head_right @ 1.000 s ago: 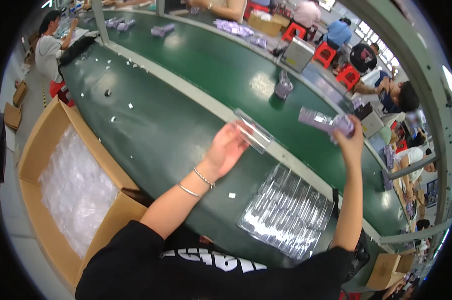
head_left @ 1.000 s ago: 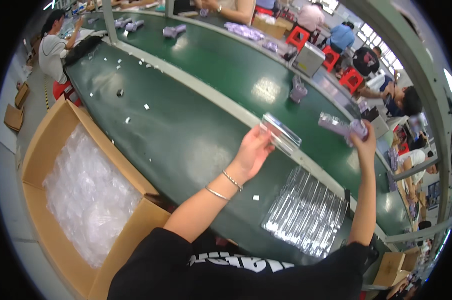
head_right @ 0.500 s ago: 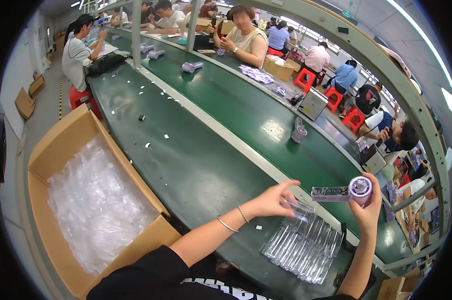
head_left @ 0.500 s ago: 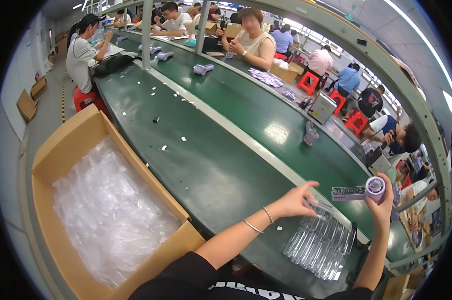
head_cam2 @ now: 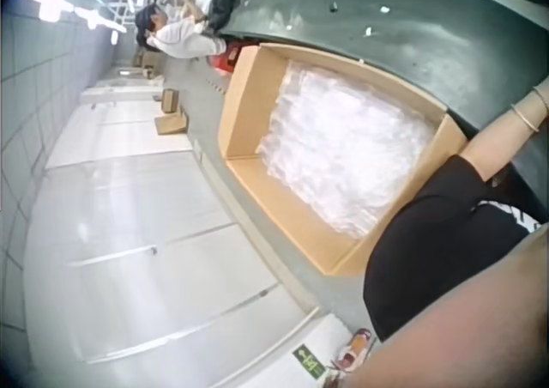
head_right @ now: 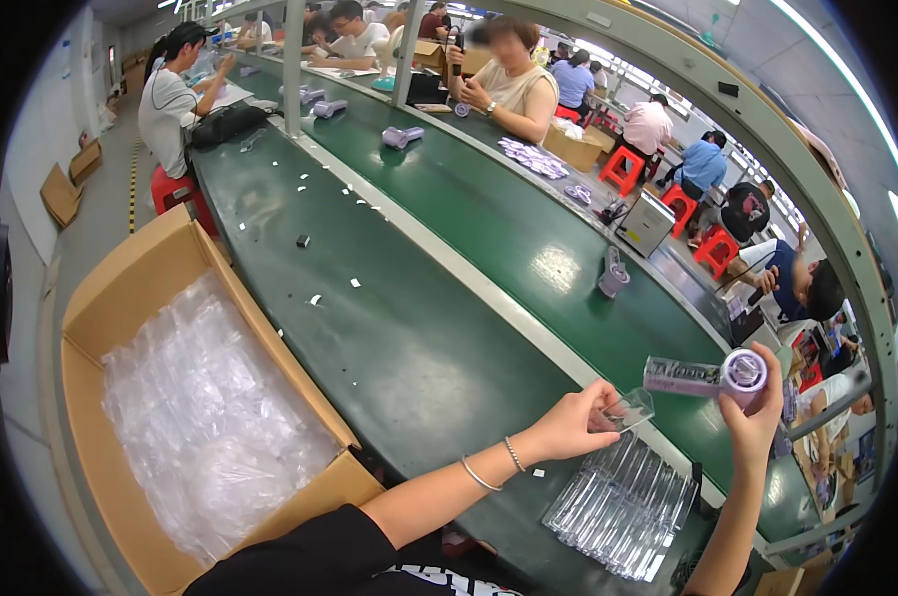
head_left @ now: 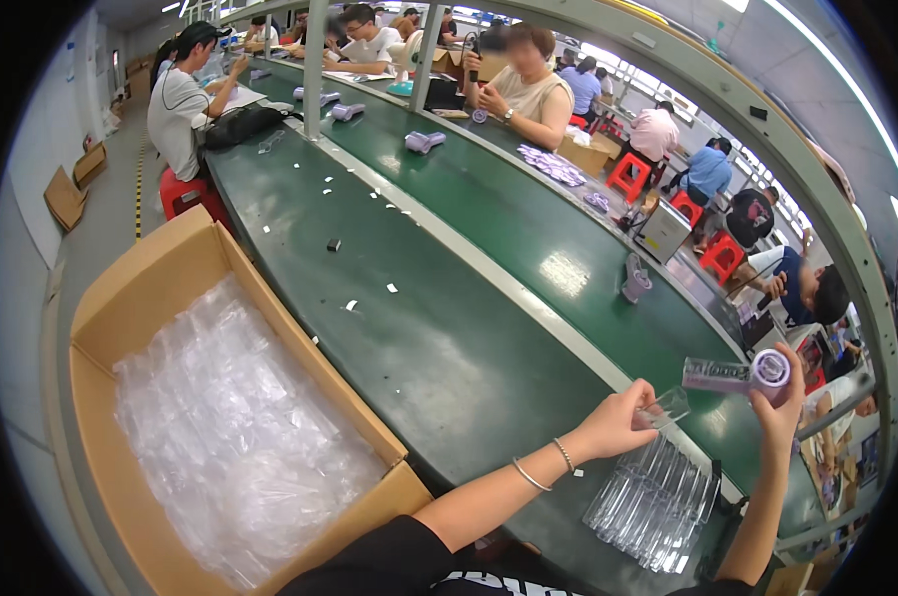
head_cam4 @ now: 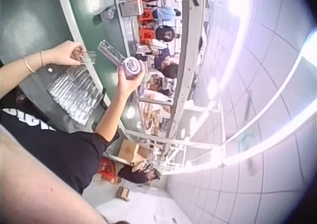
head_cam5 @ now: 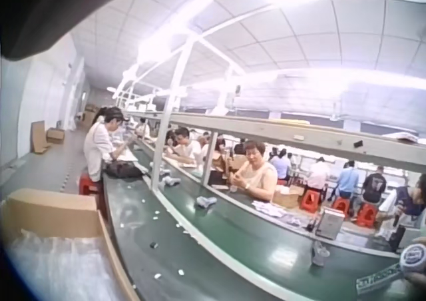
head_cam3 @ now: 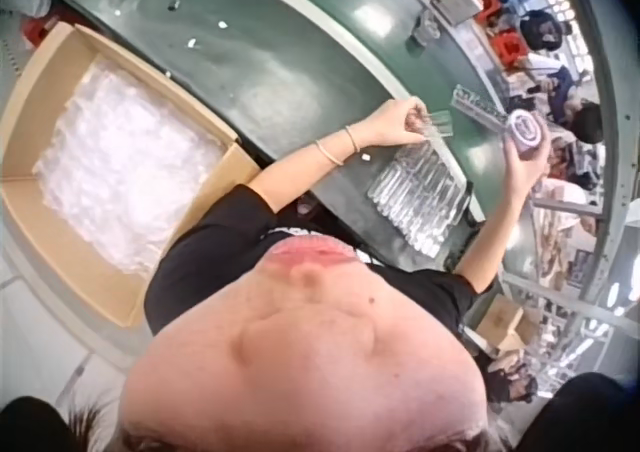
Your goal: Assembling plastic electronic device components and packaging them into bags on a production line.
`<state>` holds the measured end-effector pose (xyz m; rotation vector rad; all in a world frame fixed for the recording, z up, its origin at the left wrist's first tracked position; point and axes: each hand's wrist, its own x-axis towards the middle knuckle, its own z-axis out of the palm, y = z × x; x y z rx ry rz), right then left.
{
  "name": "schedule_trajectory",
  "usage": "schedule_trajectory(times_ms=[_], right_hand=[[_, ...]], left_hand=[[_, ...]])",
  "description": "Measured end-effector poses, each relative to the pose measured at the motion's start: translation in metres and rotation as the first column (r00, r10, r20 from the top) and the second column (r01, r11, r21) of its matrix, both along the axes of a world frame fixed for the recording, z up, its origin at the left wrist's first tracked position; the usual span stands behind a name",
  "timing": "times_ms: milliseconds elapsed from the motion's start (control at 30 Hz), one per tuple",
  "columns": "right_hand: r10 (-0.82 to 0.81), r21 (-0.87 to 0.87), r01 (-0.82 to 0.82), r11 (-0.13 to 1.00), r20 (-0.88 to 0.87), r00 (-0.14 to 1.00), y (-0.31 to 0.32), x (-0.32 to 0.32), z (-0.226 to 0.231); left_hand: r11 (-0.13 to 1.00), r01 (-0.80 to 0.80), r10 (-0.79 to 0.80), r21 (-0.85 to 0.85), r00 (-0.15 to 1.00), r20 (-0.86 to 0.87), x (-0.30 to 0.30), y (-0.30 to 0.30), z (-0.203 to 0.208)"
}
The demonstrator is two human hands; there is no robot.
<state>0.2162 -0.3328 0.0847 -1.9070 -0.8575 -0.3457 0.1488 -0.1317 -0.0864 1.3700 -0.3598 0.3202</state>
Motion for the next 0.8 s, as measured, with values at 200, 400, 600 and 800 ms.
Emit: schedule_trajectory(times_ms=[200,400,600,800], right_hand=[[0.017,-0.086,-0.021,0.996,-0.055,0.998,0.013,-0.004,-0.001],[0.042,-0.214,-0.041,0.976,-0.002,0.999,0.020,-0.010,0.010],[0.066,-0.175,-0.076,0.982,-0.062,0.996,0.006,-0.002,0.000],[0.062,-0.225,-0.082,0.971,-0.092,0.994,0.003,-0.002,-0.003]], left_hand=[[0.978,-0.174,0.167,0.116,0.983,0.070,-0.004,0.002,0.001],[0.871,-0.394,0.354,0.292,0.917,0.183,-0.007,0.003,0.004],[0.878,-0.392,0.357,0.274,0.918,0.171,-0.009,0.005,0.007],[0.894,-0.354,0.302,0.273,0.929,0.216,-0.011,0.004,0.008]])
